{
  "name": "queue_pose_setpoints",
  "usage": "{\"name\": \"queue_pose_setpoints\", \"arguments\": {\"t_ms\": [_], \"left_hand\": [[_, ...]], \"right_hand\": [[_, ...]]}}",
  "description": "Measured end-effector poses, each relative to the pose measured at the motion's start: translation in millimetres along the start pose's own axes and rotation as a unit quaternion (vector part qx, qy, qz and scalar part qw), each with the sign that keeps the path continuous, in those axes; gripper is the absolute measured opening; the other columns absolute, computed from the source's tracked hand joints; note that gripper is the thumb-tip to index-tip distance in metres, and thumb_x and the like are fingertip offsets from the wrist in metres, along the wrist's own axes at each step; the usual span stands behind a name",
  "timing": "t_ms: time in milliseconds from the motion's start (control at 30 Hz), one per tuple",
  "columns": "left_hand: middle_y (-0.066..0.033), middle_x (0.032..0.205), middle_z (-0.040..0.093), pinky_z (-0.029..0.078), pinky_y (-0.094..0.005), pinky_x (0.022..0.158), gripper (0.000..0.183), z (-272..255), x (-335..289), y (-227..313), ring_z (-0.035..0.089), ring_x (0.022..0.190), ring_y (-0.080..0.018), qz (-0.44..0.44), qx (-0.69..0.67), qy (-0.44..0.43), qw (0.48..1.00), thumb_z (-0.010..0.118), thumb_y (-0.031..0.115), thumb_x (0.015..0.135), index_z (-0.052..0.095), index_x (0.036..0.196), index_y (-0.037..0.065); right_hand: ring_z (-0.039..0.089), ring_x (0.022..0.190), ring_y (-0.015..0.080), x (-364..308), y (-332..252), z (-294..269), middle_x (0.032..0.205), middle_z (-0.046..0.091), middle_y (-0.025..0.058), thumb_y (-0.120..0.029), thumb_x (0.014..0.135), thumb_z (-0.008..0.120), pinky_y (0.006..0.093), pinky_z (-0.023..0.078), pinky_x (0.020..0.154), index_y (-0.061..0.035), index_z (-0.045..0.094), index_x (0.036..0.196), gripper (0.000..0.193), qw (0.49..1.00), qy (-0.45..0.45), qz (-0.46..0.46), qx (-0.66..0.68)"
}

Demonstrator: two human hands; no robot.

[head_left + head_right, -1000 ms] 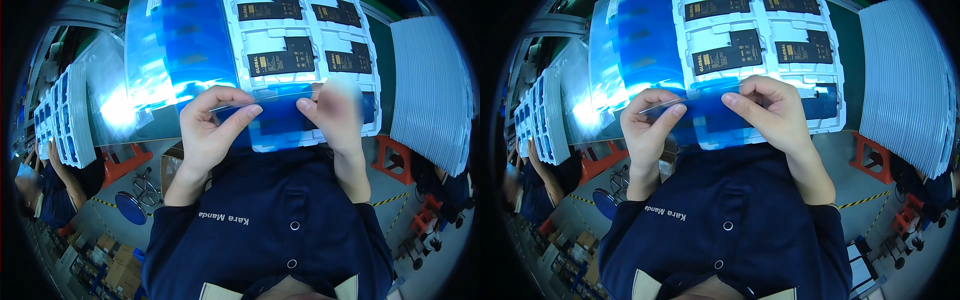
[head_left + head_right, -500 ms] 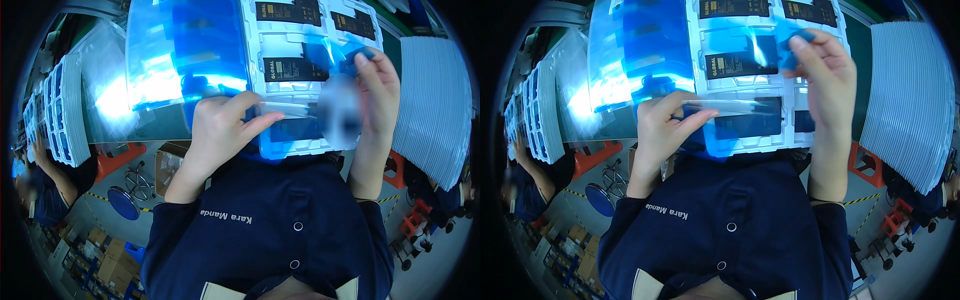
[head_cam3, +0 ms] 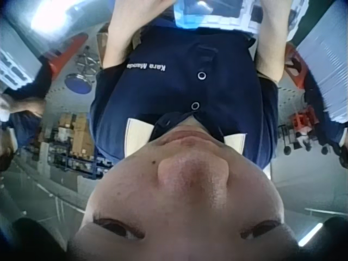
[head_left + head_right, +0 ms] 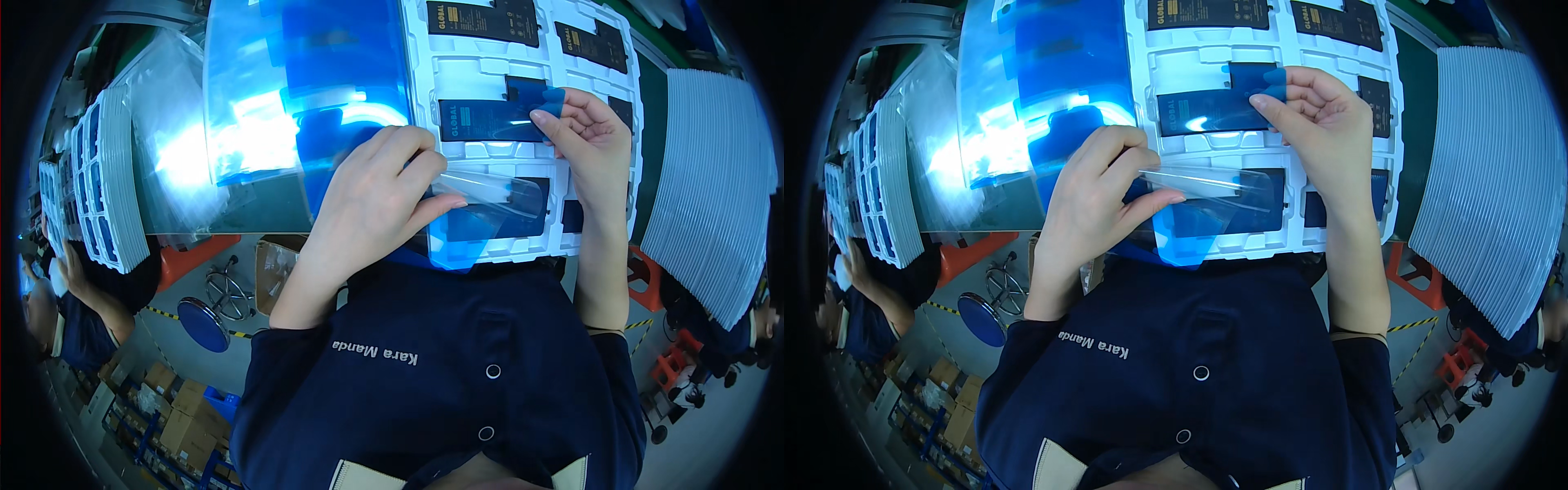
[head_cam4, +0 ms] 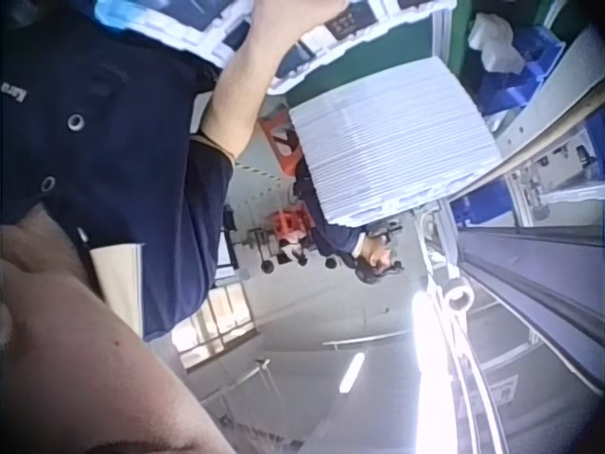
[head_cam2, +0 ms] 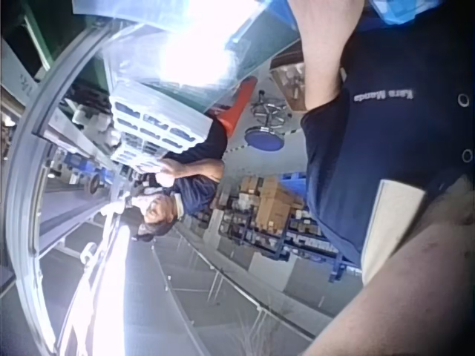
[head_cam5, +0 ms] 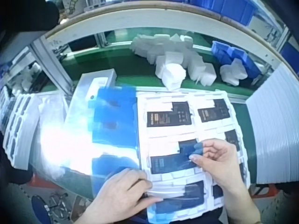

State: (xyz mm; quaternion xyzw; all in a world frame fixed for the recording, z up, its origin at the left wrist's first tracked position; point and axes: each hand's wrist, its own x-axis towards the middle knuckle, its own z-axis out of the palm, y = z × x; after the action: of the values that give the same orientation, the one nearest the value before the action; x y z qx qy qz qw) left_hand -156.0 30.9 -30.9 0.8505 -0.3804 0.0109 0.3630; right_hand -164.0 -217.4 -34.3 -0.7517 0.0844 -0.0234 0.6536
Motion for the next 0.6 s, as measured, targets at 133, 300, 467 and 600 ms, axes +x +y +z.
{"name": "queue_pose_setpoints", "arguments": {"t_ms": [133,300,467,600], "left_hand": [[-0.0108,0.093,0.055,0.047,-0.0334,0.065,0.037,-1,1,-1,0.056,0.08,-0.0265,-0.007,-0.002,-0.005,1.0,0.079,0.024,0.065,0.057,0.087,0.003],[-0.0127,0.109,0.058,0.048,-0.0345,0.07,0.038,1,3,-1,0.056,0.087,-0.0286,-0.009,0.001,0.007,1.0,0.078,0.024,0.068,0.055,0.089,0.002],[-0.0135,0.121,0.058,0.048,-0.036,0.074,0.039,0,3,0,0.055,0.09,-0.0302,-0.011,0.014,-0.025,1.0,0.076,0.025,0.07,0.052,0.09,0.003],[-0.0128,0.12,0.059,0.048,-0.0347,0.074,0.034,0,4,2,0.055,0.089,-0.0306,-0.01,0.011,-0.02,1.0,0.076,0.021,0.071,0.053,0.087,0.002]], "right_hand": [[0.058,0.062,0.0024,-1,-4,3,0.078,0.067,0.0042,-0.002,0.077,0.072,0.0134,0.042,0.051,0.0032,0.063,0.101,0.025,1.0,0.002,0.009,-0.023],[0.059,0.062,0.003,0,-2,2,0.077,0.068,0.0045,-0.002,0.077,0.071,0.0146,0.044,0.052,0.0024,0.064,0.099,0.023,1.0,0.0,0.002,-0.012],[0.059,0.063,0.0028,-1,-3,6,0.076,0.067,0.0042,-0.002,0.078,0.071,0.0144,0.044,0.053,0.0032,0.064,0.099,0.023,1.0,0.002,-0.007,-0.025],[0.056,0.061,0.0026,-3,9,6,0.087,0.067,0.0055,-0.002,0.076,0.072,0.0155,0.043,0.053,0.0026,0.064,0.101,0.027,0.996,0.017,-0.048,-0.069]]}}
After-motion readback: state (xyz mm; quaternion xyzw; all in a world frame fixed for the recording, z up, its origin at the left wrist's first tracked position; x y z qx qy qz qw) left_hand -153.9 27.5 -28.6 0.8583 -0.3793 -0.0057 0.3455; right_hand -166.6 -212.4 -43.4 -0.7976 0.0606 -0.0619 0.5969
